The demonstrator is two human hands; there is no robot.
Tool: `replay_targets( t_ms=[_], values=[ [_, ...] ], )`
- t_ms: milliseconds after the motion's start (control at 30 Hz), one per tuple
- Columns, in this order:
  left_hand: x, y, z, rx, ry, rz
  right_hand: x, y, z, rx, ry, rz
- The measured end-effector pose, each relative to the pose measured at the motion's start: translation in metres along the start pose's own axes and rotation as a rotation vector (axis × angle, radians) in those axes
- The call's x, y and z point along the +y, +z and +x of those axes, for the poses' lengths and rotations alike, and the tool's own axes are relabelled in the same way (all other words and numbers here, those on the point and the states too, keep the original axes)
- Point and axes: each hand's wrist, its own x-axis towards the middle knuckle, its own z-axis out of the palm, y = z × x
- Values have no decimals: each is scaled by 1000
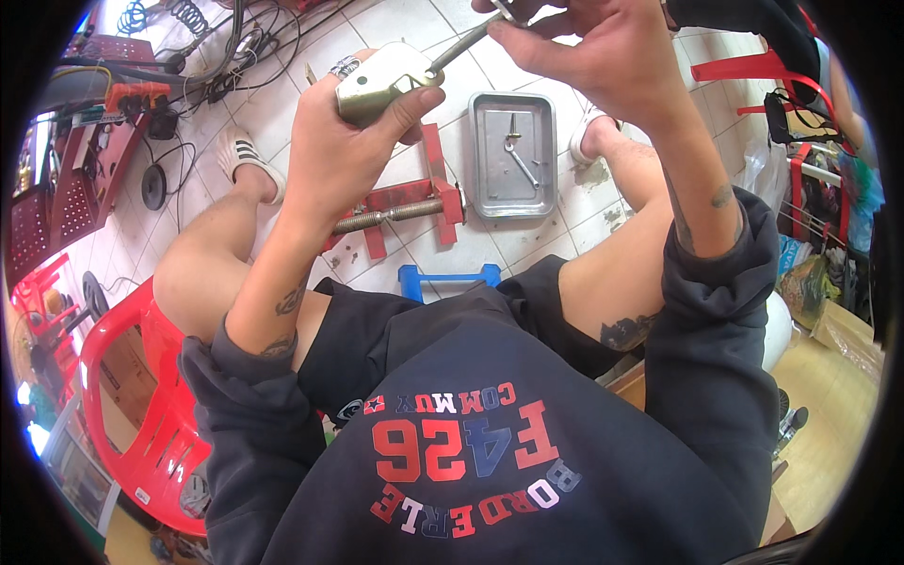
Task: The person sits on a low chair in a workshop and assembles a mechanical component using a wrench. They tighten a bolt on a metal bracket, attach a hose, and manipulate the parts to fit them together.
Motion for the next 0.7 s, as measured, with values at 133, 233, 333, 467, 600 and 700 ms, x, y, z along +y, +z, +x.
replay_targets(
  t_ms=[133,233,333,467,600,700],
  values=[
    [-2,-2,-1,7,10,32,1,2,2,-29,45,11],
    [-3,-4,-1,1,-47,108,0,0,5,-96,-53,-120],
    [0,-5,0,-1,-98,126,-1,0,4,-191,-193,-112],
    [1,-2,-1,-8,-175,119,5,7,2,-201,-215,-62],
    [1,-4,-1,-40,-166,125,2,9,3,-184,-192,-66],
    [3,-3,-3,-60,-194,67,2,10,3,-181,-197,-52]
  ],
)
